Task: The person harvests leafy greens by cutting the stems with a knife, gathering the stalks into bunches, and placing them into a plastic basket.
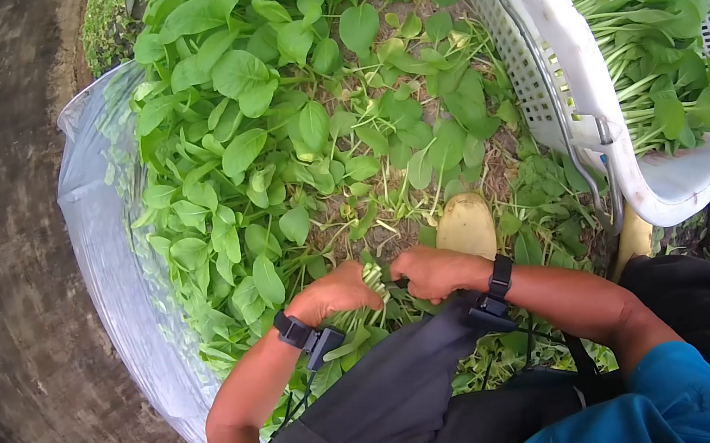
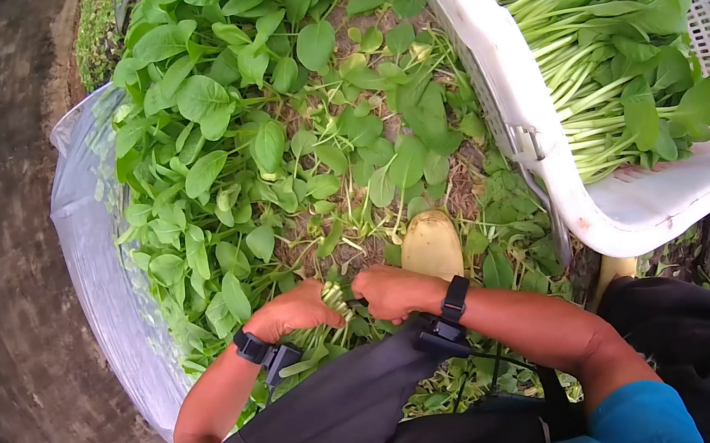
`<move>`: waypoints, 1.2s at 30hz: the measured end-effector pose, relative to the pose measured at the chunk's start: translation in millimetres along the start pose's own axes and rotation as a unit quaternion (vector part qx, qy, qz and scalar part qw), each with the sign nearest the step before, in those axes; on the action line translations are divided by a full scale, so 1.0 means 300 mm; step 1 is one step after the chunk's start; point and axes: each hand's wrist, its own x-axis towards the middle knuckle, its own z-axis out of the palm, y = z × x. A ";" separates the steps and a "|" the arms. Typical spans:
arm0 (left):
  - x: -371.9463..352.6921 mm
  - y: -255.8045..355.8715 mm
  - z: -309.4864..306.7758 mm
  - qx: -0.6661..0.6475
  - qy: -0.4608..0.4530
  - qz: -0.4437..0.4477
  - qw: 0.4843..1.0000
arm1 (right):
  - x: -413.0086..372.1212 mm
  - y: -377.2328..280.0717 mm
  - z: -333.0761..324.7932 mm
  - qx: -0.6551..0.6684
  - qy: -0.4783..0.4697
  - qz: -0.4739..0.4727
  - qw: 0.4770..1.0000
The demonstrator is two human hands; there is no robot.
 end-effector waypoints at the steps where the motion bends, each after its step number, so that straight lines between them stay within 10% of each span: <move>1: 0.020 -0.030 0.015 -0.001 -0.001 -0.003 1.000 | 0.008 0.006 0.009 -0.017 0.004 0.005 1.000; 11: 0.120 -0.205 0.066 -0.156 -0.023 -0.034 0.987 | 0.150 0.039 0.095 -0.062 -0.071 0.054 0.994; 19: -0.267 -0.088 -0.292 -0.319 0.059 0.069 0.943 | 0.173 -0.020 0.046 -0.178 0.150 -0.145 0.962; 22: -0.320 -0.048 -0.352 -0.170 0.166 0.070 0.969 | 0.282 -0.013 0.035 -0.288 0.117 -0.157 0.937; 24: -0.278 -0.044 -0.336 -0.030 0.194 0.050 0.979 | 0.320 0.001 0.025 -0.102 0.301 -0.115 0.941; 26: -0.190 -0.087 -0.300 0.139 0.217 0.010 0.966 | 0.277 -0.049 -0.005 -0.053 0.264 -0.147 0.952; 36: 0.171 -0.379 -0.203 0.228 0.201 -0.147 0.941 | 0.514 -0.068 0.119 -0.070 0.216 -0.143 0.963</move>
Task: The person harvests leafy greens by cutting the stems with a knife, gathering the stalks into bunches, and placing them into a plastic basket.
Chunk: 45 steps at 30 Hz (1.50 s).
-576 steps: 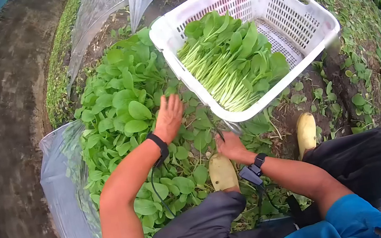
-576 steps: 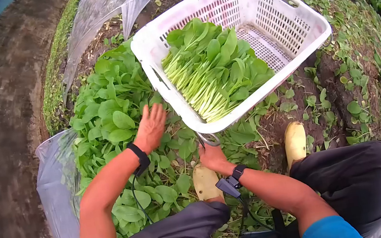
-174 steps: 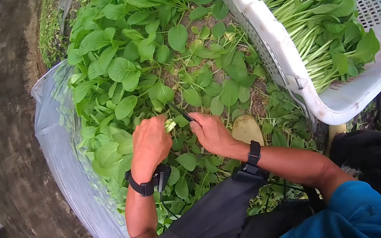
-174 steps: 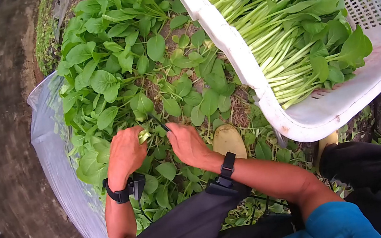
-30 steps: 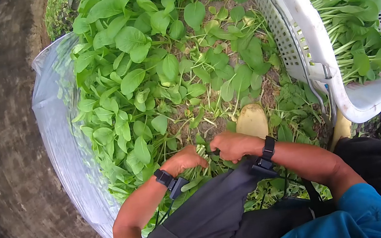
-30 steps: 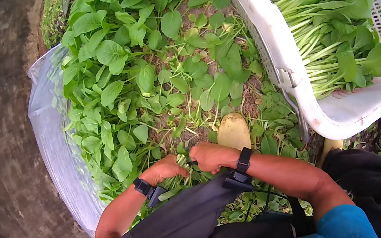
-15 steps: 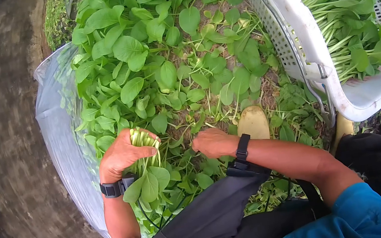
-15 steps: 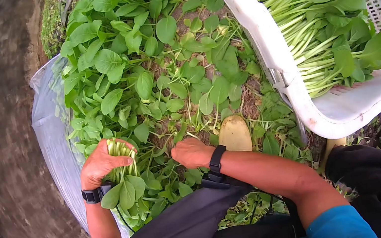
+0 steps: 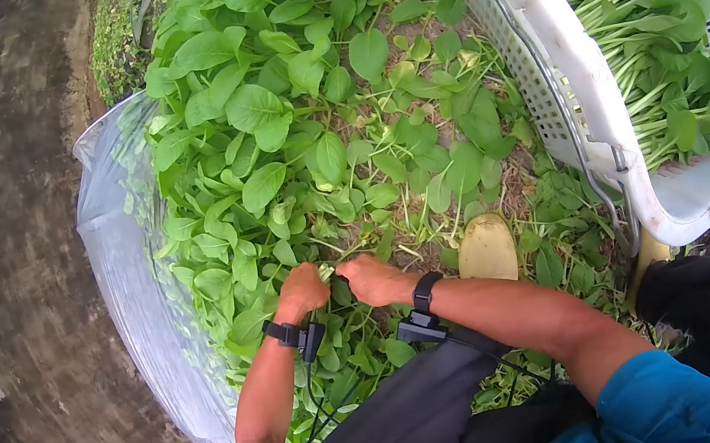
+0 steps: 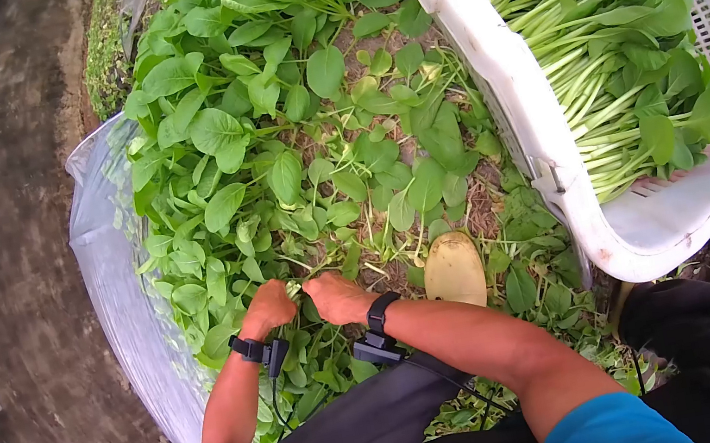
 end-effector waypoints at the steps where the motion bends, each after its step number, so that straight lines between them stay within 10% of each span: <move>1: 0.010 -0.008 0.012 0.000 -0.001 0.000 1.000 | 0.009 -0.002 0.012 0.001 -0.001 0.000 1.000; 10: -0.112 -0.011 -0.222 -0.166 -0.011 0.069 0.984 | -0.055 0.094 0.068 -0.002 -0.021 0.032 0.999; 12: -0.155 0.009 -0.301 -0.359 -0.043 0.146 0.921 | -0.147 0.009 -0.052 0.505 0.017 0.246 0.827; 15: -0.227 0.096 -0.378 -0.455 -0.049 0.149 0.876 | -0.236 -0.160 -0.153 0.642 0.106 0.135 0.747; 23: -0.285 0.266 -0.416 -0.628 -0.076 0.233 0.738 | -0.244 -0.196 -0.242 0.576 0.291 0.029 0.763; 33: -0.274 0.360 -0.392 -0.629 0.027 0.213 0.747 | -0.308 -0.215 -0.386 0.385 0.259 0.018 0.886; 38: -0.293 0.356 -0.420 -0.685 -0.017 0.212 0.697 | -0.313 -0.174 -0.411 0.604 0.218 0.049 0.765; 43: -0.318 0.363 -0.465 -0.683 0.013 0.219 0.697 | -0.357 -0.123 -0.534 0.596 0.268 0.061 0.755; 45: -0.322 0.385 -0.479 -0.584 0.142 0.221 0.768 | -0.386 -0.156 -0.582 0.515 0.196 0.059 0.832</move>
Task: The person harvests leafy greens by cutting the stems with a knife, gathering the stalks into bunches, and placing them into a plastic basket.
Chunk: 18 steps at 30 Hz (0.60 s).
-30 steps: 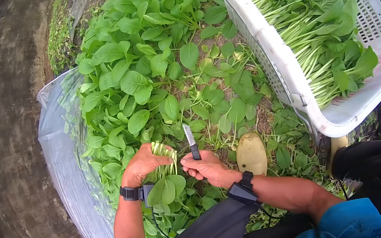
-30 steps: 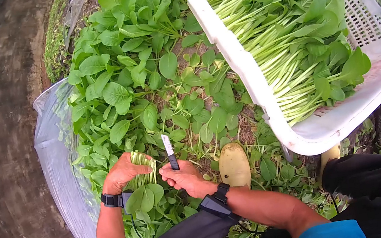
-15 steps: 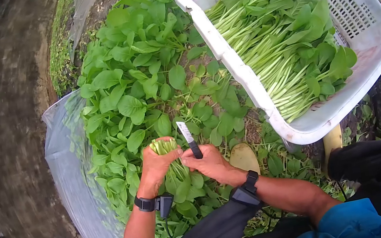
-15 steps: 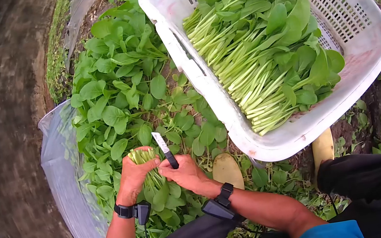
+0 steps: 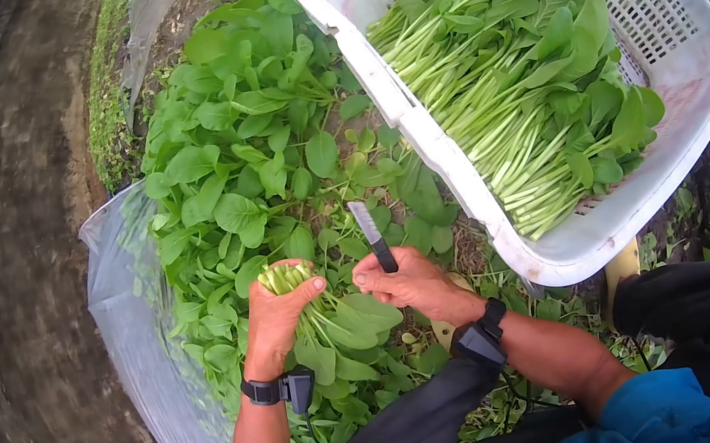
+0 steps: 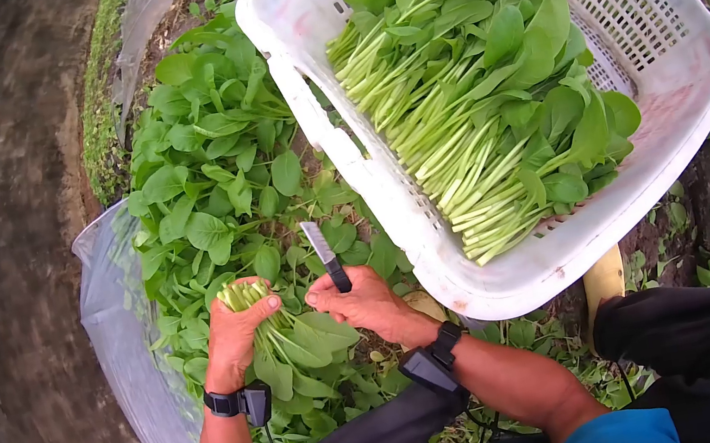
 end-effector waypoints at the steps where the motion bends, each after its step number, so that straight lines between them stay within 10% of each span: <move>1: 0.005 0.018 0.020 0.054 0.014 0.011 0.998 | -0.017 -0.032 0.029 -0.053 -0.021 -0.011 0.998; 4: 0.037 0.004 0.026 0.000 -0.037 -0.017 0.999 | 0.034 0.055 0.093 -0.115 -0.012 -0.160 0.980; 18: 0.009 0.013 -0.001 -0.065 -0.073 -0.073 0.992 | 0.053 0.063 0.001 -0.138 0.019 -0.127 0.982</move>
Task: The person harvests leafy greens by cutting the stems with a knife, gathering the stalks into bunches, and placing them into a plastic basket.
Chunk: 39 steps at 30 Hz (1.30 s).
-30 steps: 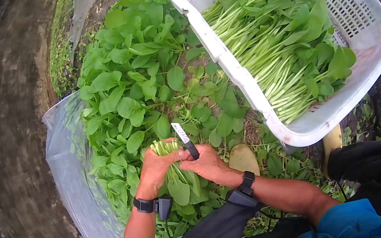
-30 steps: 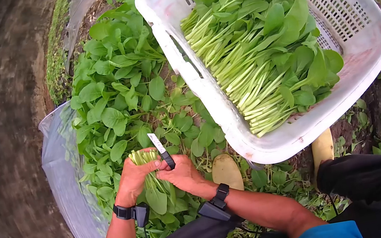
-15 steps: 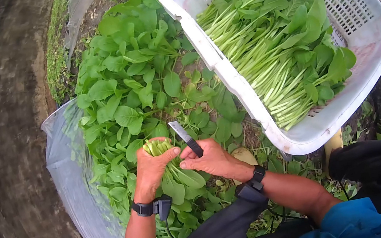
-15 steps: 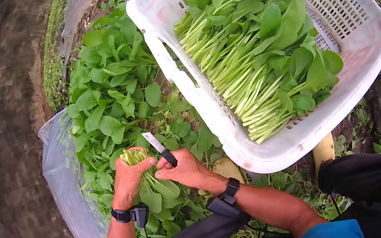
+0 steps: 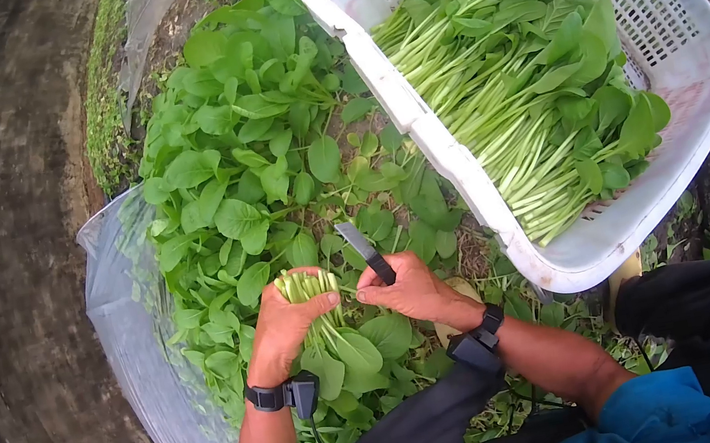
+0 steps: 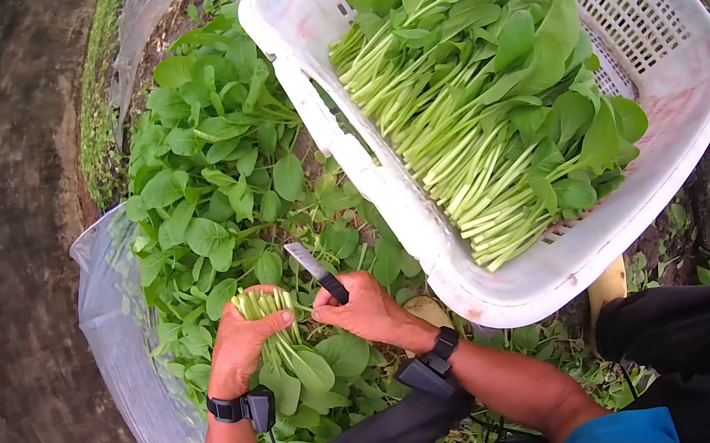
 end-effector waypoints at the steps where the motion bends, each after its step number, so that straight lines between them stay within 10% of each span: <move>1: -0.020 0.036 0.009 0.095 0.018 0.014 0.995 | 0.004 0.011 -0.016 -0.037 -0.017 0.002 0.999; 6: -0.010 0.118 0.008 0.256 0.034 0.074 0.963 | 0.020 -0.014 -0.009 -0.122 -0.028 0.031 0.992; 11: 0.060 0.037 0.027 0.161 0.023 0.054 0.985 | 0.035 -0.074 0.056 0.098 0.033 0.024 0.994; 19: 0.073 -0.045 0.038 0.130 -0.032 0.044 0.990 | 0.050 -0.004 0.067 0.086 0.033 0.035 0.995; 22: 0.017 0.044 0.041 0.258 0.003 0.019 0.966 | 0.048 0.012 0.027 0.003 0.004 0.055 0.998; 25: -0.051 0.180 0.037 0.549 0.074 0.206 0.807 | 0.080 0.078 -0.006 -0.163 0.015 0.021 0.986; 30: 0.183 0.219 0.000 0.605 0.103 0.234 0.754 | 0.239 0.088 0.036 -0.250 0.091 -0.165 0.950; 39: 0.441 -0.031 -0.230 0.680 0.172 0.131 0.701 | 0.454 0.115 0.066 -0.285 0.075 -0.137 0.946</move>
